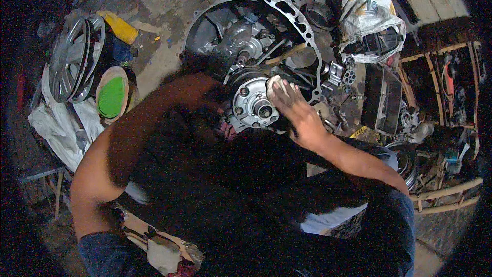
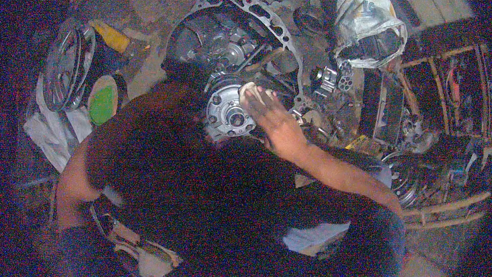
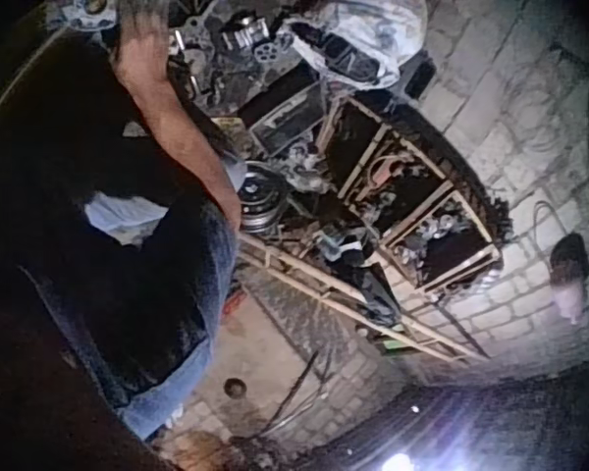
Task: The person sits on the floor and wipes a metallic engine component with a cloth. They then place the component into a larger engine casing and use a screwdriver to tighten screws, securing the part in place.
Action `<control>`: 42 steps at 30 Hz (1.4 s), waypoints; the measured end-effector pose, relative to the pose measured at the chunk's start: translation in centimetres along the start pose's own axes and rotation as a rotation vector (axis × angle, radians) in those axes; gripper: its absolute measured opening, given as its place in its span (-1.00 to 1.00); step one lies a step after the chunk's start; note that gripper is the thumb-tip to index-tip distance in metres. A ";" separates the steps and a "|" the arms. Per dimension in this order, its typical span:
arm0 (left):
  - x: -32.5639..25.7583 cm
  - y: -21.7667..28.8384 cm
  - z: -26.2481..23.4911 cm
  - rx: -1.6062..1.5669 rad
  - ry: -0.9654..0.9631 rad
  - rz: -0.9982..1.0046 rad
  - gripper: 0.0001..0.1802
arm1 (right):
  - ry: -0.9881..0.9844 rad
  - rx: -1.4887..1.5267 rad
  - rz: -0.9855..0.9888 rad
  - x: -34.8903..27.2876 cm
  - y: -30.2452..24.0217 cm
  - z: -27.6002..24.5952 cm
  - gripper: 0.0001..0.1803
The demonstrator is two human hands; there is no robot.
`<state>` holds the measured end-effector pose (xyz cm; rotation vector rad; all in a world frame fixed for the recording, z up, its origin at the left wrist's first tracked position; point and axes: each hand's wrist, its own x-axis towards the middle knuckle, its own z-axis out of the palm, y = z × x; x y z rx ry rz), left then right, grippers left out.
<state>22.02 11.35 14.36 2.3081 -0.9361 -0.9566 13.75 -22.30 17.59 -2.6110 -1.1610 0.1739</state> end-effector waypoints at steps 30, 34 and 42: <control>1.4 -2.5 1.4 0.225 0.027 0.135 -0.30 | 0.286 0.406 0.556 -3.2 -9.7 7.2 -0.12; 2.0 -1.8 0.5 0.273 -0.036 0.175 -0.31 | 0.461 0.158 0.515 -1.0 -6.7 9.5 -0.22; 0.3 -2.0 1.7 0.107 0.018 0.003 -0.39 | 0.368 0.085 0.539 -0.9 -7.3 9.0 -0.25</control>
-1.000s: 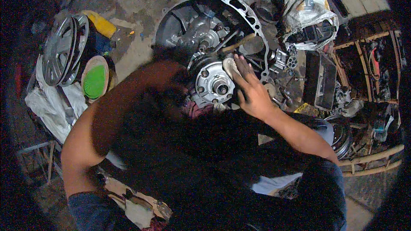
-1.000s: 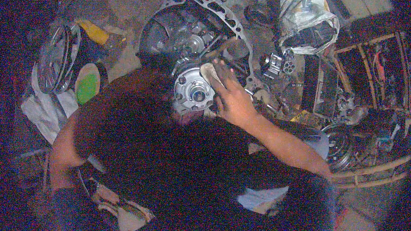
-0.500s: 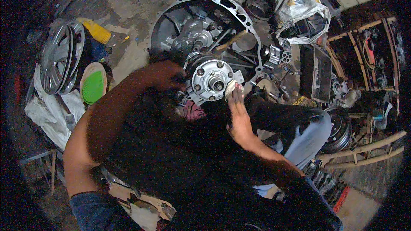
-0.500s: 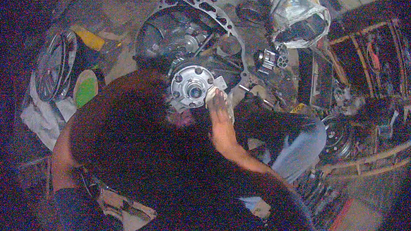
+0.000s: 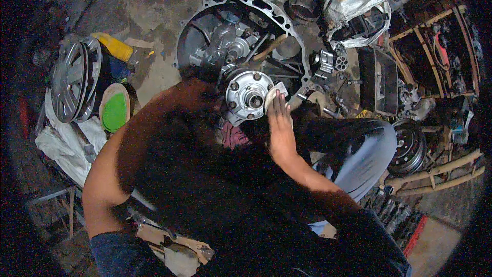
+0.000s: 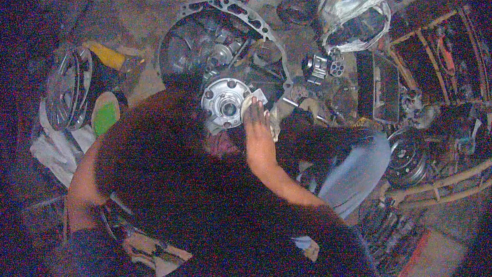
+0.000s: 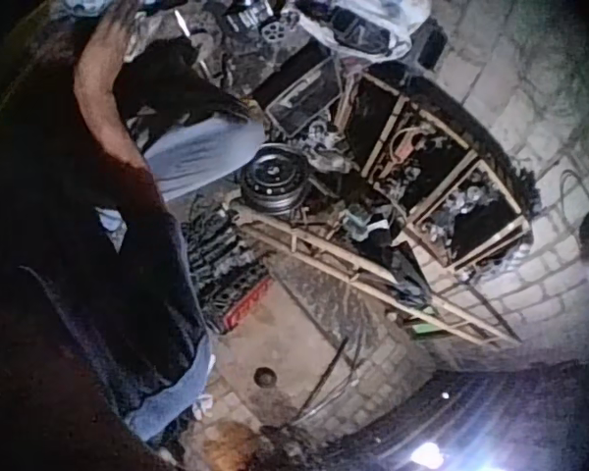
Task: The person sits on the floor and wipes a metallic engine component with a cloth. They then place the component into a larger engine casing and use a screwdriver to tighten screws, securing the part in place.
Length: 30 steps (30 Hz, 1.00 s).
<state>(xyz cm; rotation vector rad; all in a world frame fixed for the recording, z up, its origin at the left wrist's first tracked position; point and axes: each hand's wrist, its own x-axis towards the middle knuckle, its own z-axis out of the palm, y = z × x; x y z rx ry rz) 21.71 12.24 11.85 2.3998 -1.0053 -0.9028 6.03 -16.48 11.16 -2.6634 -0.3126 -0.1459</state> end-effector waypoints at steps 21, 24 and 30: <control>-0.4 2.2 -1.4 -0.034 -0.032 0.080 -0.46 | 0.039 0.164 0.134 1.0 -1.9 -0.5 0.12; 0.2 4.7 -3.0 -0.010 -0.150 -0.020 -0.46 | 0.072 0.117 0.160 0.6 -1.1 -0.2 -0.06; 0.3 1.6 -1.1 -0.031 -0.014 0.109 -0.44 | 0.130 -0.080 0.179 2.2 0.7 0.9 -0.31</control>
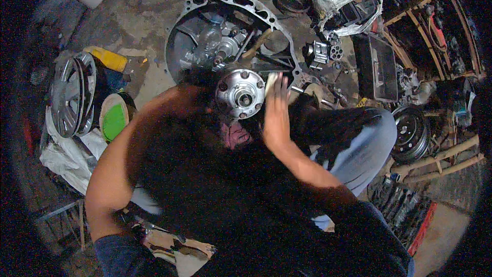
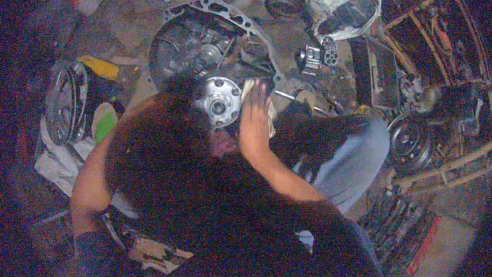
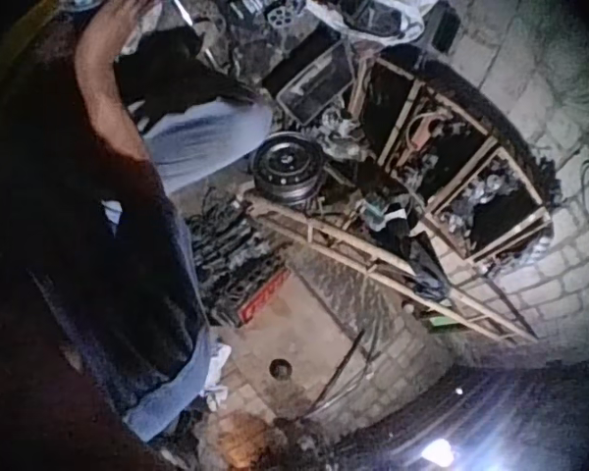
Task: The person sits on the floor and wipes a metallic engine component with a cloth. They then place the component into a larger engine casing and use a screwdriver to tighten screws, securing the part in place.
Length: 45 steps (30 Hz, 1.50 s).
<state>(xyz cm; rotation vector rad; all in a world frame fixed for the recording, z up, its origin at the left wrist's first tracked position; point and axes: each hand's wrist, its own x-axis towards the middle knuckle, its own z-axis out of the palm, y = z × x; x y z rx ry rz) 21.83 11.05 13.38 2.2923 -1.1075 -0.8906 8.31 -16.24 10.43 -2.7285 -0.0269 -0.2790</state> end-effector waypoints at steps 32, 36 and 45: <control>-0.6 -1.3 1.8 -0.407 0.027 -0.054 -0.54 | -0.031 0.075 -0.012 -1.9 0.7 0.4 -0.30; -0.1 1.2 0.7 -0.567 0.083 -0.108 -0.55 | -0.020 0.146 -0.036 -3.3 0.6 0.2 -0.27; 0.9 -1.6 2.2 -1.112 0.061 -0.212 -0.53 | -0.125 0.249 -0.146 -5.3 -1.0 0.7 0.04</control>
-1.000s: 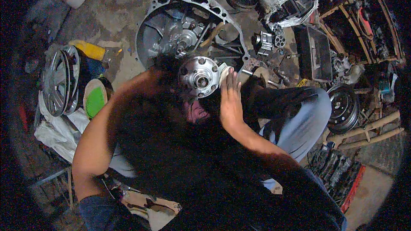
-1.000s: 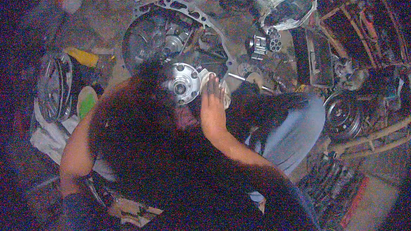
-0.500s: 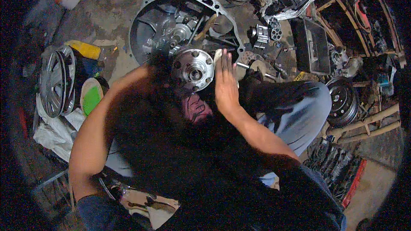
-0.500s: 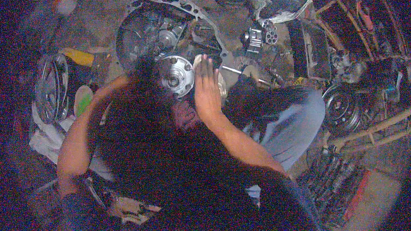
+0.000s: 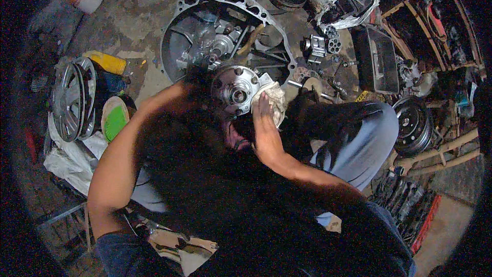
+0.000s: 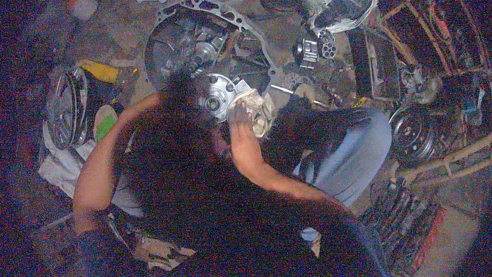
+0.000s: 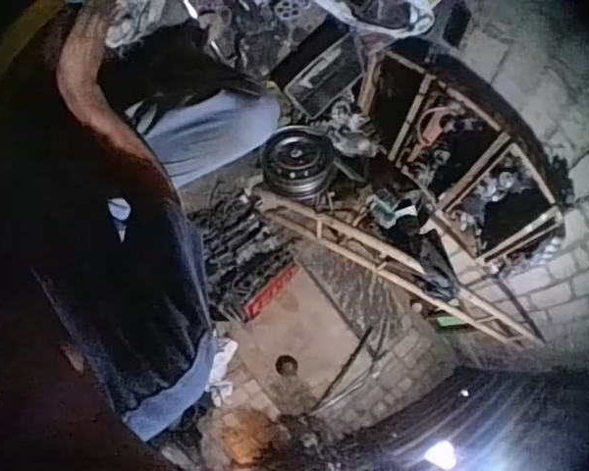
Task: The person sits on the floor and wipes a metallic engine component with a cloth. They then place the component into a larger engine casing and use a screwdriver to tighten screws, securing the part in place.
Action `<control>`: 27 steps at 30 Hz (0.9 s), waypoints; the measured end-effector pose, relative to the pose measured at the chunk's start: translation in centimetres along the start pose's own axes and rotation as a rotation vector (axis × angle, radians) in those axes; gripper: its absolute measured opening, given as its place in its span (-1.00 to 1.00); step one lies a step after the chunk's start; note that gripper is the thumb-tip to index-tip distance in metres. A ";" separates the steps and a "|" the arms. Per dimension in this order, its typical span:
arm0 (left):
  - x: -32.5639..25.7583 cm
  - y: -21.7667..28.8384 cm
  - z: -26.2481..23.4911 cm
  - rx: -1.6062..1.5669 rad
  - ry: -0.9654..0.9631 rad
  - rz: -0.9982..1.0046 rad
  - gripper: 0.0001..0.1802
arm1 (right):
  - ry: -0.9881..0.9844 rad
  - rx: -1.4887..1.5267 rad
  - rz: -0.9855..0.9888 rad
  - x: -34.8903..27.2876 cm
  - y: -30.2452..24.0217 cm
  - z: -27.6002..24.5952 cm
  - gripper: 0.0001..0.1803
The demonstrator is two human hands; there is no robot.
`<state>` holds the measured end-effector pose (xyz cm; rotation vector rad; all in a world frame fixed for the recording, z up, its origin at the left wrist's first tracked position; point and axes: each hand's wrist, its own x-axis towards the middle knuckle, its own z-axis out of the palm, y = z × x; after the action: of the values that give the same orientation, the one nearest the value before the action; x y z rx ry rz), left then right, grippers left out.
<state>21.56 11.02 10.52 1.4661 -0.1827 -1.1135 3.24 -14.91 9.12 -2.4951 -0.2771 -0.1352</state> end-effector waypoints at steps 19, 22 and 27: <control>0.0 -0.4 -0.4 0.057 0.011 0.064 -0.45 | -0.014 -0.002 0.117 1.1 -2.3 -2.2 0.18; -1.0 1.5 0.3 1.061 -0.027 0.286 -0.46 | 0.138 0.007 0.140 3.7 -1.4 -2.7 0.14; -0.1 0.1 0.8 -0.364 0.043 -0.115 -0.48 | 0.033 0.080 0.131 1.0 -1.9 -2.1 0.17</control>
<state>21.04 10.52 10.83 1.1834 0.1316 -1.1386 3.69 -14.46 12.08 -2.4204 -0.1024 -0.1086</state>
